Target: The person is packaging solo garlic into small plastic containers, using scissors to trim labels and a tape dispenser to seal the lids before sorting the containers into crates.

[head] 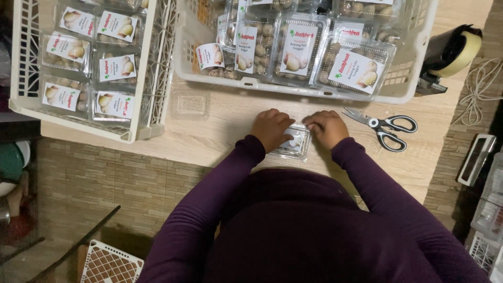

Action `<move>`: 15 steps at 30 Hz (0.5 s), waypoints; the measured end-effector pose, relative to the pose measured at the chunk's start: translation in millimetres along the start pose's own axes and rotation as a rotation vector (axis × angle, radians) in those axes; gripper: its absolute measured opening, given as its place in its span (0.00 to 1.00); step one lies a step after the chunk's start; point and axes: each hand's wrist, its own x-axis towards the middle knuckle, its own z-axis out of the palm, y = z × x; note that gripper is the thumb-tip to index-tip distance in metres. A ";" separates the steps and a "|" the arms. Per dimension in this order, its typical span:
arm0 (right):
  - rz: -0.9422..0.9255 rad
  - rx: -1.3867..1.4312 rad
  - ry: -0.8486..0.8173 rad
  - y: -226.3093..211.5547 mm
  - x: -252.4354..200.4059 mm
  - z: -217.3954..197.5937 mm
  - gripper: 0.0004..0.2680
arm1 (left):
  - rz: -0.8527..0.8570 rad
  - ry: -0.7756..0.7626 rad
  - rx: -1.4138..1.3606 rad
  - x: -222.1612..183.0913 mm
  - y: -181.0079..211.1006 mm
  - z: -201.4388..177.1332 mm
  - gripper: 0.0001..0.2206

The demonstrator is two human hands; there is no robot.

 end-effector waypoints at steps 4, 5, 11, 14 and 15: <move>-0.056 -0.186 -0.043 20.4 5.5 20.6 0.05 | 0.052 0.017 0.090 9.2 -14.6 28.7 0.21; -0.058 -0.219 -0.052 22.1 6.3 22.8 0.05 | 0.054 -0.001 0.095 9.3 -15.8 29.4 0.21; -0.046 -0.240 -0.082 27.1 7.7 24.9 0.06 | 0.033 -0.032 0.122 10.1 -21.5 36.4 0.21; -0.032 -0.222 -0.100 35.9 9.3 30.1 0.05 | 0.047 -0.032 0.133 9.6 -22.6 35.6 0.21; -0.024 -0.217 -0.114 40.5 9.6 32.6 0.04 | 0.048 -0.046 0.139 9.7 -22.0 34.5 0.22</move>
